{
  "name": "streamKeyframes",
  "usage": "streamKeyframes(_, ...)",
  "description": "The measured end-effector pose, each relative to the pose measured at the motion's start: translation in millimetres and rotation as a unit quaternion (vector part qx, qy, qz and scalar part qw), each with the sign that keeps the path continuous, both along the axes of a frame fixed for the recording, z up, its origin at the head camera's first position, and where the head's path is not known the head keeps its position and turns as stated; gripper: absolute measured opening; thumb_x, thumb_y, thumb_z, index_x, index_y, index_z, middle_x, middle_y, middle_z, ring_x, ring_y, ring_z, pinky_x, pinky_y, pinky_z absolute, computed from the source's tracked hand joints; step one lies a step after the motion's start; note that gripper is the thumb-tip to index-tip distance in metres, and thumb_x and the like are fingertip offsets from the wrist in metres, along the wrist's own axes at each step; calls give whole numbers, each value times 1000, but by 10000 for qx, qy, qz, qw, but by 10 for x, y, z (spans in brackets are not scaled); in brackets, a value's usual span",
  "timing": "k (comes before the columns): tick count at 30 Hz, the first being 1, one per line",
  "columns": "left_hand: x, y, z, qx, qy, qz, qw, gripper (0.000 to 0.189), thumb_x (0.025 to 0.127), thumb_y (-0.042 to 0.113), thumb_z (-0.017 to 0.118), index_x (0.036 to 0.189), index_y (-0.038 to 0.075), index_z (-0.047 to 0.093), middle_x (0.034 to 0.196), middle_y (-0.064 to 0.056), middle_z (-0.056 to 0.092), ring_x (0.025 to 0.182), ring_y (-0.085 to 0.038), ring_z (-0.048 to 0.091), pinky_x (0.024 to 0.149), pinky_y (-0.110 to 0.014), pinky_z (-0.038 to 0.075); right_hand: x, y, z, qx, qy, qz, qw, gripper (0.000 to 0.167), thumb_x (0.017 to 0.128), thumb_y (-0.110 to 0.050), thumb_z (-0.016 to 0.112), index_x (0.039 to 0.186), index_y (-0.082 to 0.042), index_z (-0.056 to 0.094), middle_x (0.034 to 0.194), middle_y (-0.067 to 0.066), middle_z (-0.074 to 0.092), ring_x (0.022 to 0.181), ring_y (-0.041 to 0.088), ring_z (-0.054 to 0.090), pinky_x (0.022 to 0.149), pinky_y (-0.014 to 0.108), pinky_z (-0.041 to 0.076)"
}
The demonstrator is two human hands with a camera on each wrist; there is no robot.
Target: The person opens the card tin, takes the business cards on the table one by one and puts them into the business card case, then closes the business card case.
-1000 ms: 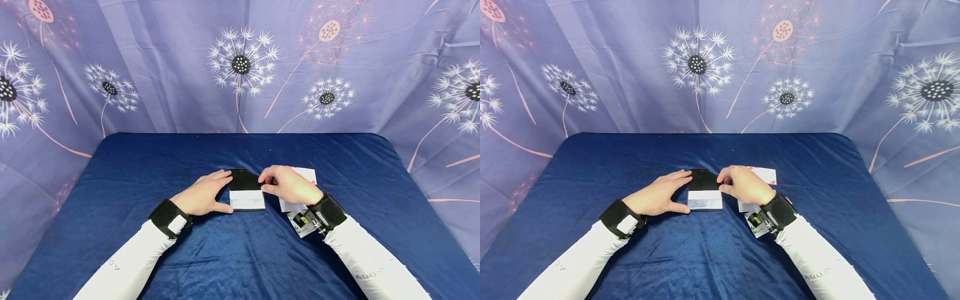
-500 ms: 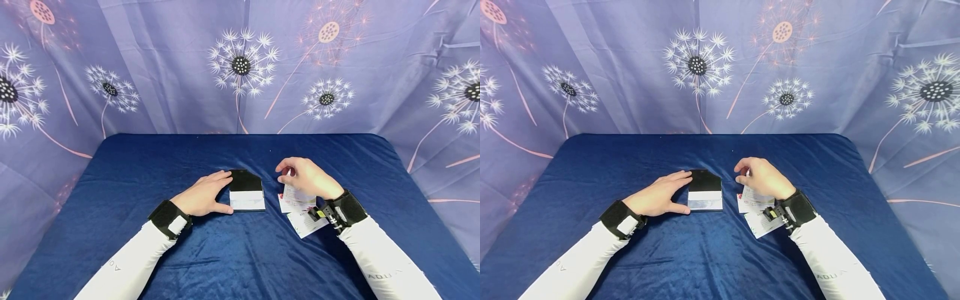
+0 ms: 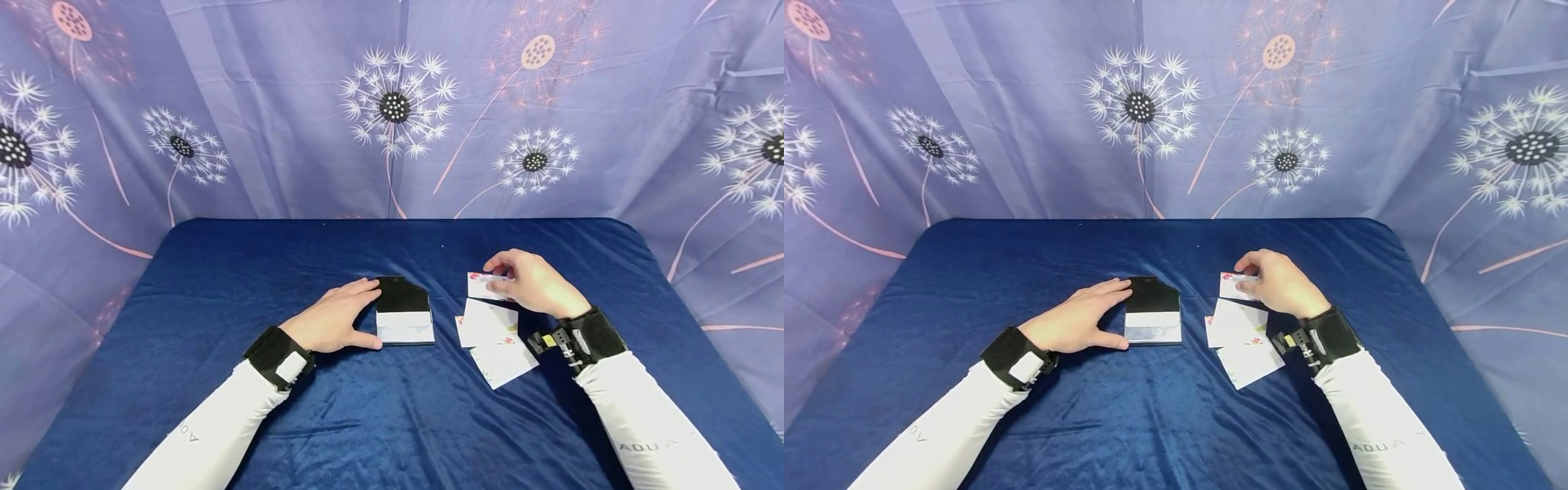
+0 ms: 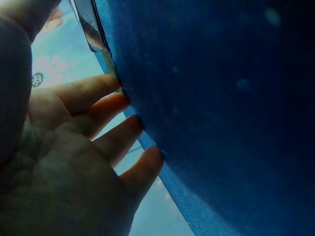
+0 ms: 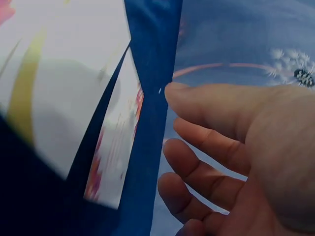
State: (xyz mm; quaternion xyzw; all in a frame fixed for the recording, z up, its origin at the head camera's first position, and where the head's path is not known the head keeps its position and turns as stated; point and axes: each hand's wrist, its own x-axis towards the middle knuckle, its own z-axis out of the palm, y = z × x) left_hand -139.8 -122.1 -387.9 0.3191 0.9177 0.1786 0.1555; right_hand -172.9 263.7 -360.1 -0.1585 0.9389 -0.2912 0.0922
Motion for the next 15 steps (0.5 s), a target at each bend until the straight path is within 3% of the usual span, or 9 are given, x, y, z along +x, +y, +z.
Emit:
streamKeyframes(4, -5, 5, -12, -28, 0, 9, 10000, 95, 94, 55, 78, 164, 3, 39, 173, -12, 29, 161, -31, 21, 126, -55, 24, -18, 134, -33, 162, -124, -106, 9997, 33, 98, -15, 77, 127, -1, 70, 95, 8, 69, 74, 20, 68, 69, 35, 51)
streamKeyframes(10, -4, 10, -12, -51, 12, 15, 10000, 95, 94, 55, 78, 164, 3, 40, 173, -12, 29, 161, -30, 21, 126, -55, 24, -18, 277, -92, 578, 59, -20, 9983, 43, 95, -20, 82, 131, 0, 70, 117, 16, 66, 102, 30, 61, 84, 44, 46)
streamKeyframes(15, 3, 11, 6, -14, 16, 4, 10000, 95, 94, 54, 79, 163, 2, 40, 172, -13, 30, 161, -31, 21, 126, -55, 23, -20, 337, -127, 723, 114, 12, 9973, 46, 94, -23, 84, 131, 1, 70, 119, 20, 64, 109, 36, 60, 89, 51, 47)
